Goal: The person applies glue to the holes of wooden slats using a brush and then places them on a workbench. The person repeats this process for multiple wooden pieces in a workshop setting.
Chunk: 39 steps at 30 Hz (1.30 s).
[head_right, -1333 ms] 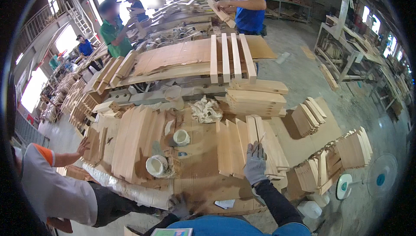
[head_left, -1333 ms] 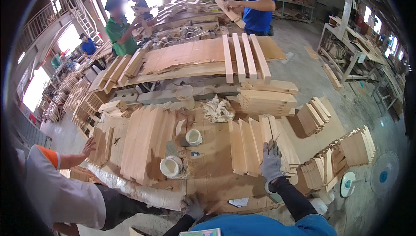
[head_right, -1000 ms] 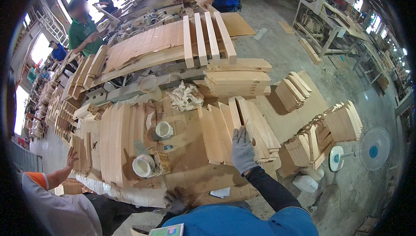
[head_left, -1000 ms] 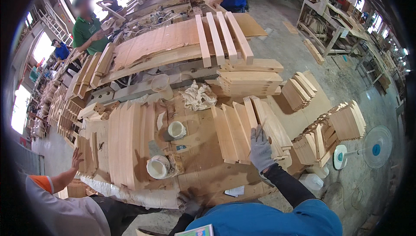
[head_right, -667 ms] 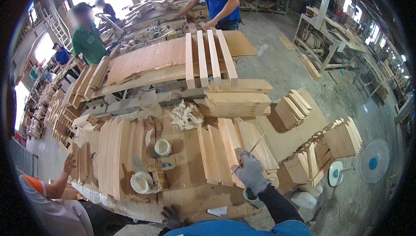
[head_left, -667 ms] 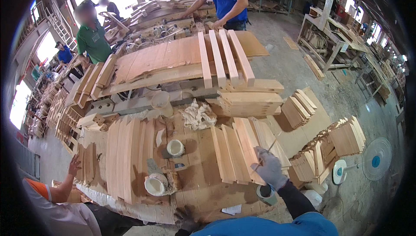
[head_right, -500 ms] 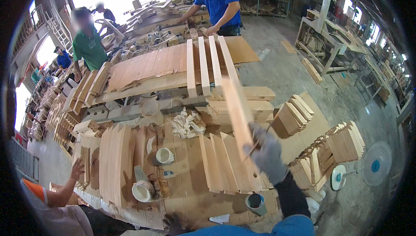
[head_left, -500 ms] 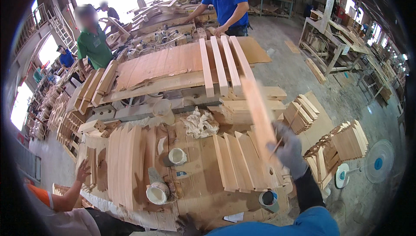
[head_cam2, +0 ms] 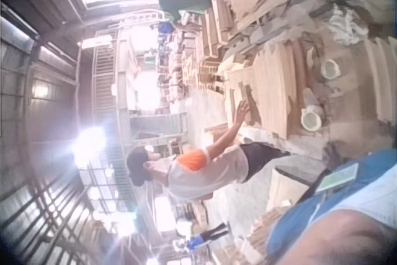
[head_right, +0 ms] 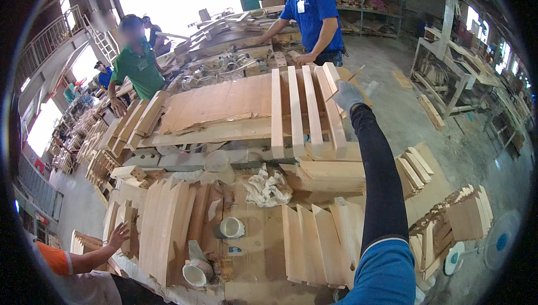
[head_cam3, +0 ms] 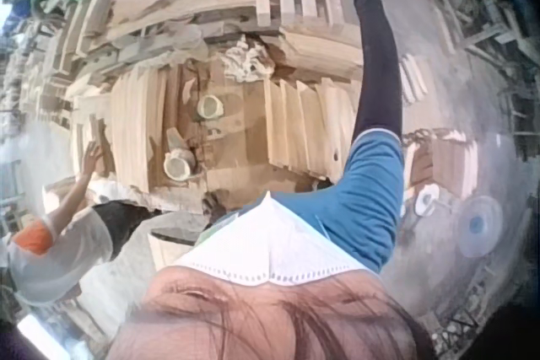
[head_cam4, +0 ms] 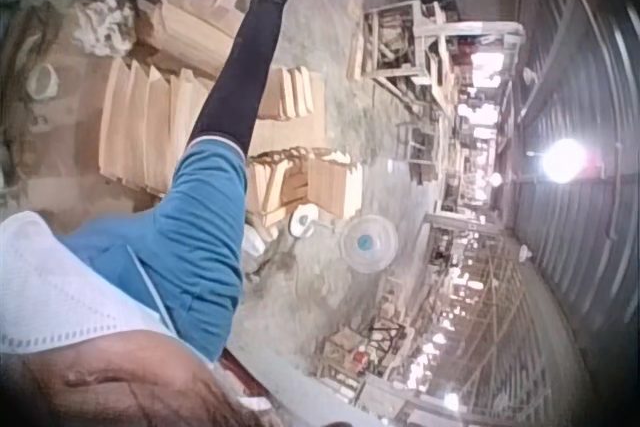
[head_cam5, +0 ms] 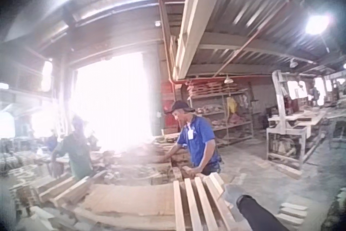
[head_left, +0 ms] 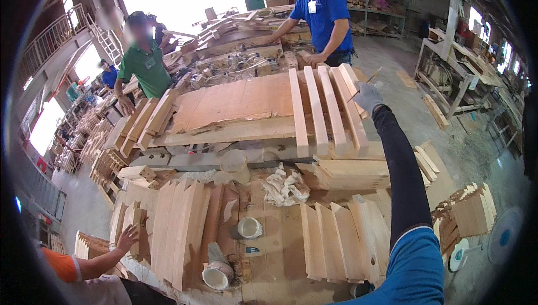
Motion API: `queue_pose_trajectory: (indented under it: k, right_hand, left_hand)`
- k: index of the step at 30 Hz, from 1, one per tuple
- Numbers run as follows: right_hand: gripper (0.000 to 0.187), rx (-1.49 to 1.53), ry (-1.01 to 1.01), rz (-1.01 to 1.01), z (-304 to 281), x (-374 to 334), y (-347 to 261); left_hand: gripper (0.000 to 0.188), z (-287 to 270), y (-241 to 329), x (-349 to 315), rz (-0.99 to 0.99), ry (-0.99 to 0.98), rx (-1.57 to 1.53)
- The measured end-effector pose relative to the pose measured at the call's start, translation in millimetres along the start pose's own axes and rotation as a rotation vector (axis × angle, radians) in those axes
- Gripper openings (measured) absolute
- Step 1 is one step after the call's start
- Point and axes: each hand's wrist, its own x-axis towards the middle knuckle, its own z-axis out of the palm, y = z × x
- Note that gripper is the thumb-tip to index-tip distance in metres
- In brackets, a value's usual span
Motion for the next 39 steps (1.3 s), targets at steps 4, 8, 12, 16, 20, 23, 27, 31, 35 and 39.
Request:
queue_pose_trajectory:
  k: [4,8,12,16,20,23,27,31,35,39]
  right_hand:
    - [0.028,-0.026,-0.072,0.055,27,10,3]
    - [0.032,0.009,0.043,0.025,30,9,16]
    - [0.035,-0.075,0.087,-0.007,-14,-36,-19]
    - [0.042,-0.219,0.371,-0.253,-60,-145,-74]
    - [0.049,0.042,0.284,-0.337,-75,-208,-104]
    - [0.063,0.306,0.084,-0.27,-65,-185,-124]
    - [0.072,0.268,0.114,-0.318,0,-140,-151]
    - [0.064,0.17,-0.105,-0.198,34,-108,-199]
    - [0.058,0.11,-0.052,-0.022,67,-87,-199]
    - [0.053,0.152,0.034,-0.122,73,-103,-208]
  left_hand:
    - [0.101,1,3,0,-0.025,-0.019,0.002]
    - [0.101,1,3,4,-0.014,-0.04,0.018]
    - [0.101,0,3,5,-0.014,-0.063,0.026]
    - [0.101,3,2,0,-0.032,-0.084,0.033]
    - [0.101,2,-3,8,-0.023,-0.102,0.04]
    - [0.101,2,-3,4,-0.025,-0.129,0.036]
    - [0.101,3,-5,6,-0.048,-0.169,0.05]
    - [0.101,10,-3,-4,-0.091,-0.227,0.05]
    - [0.101,20,-5,-3,-0.125,-0.327,0.088]
    - [0.105,20,-4,-8,-0.067,-0.375,0.047]
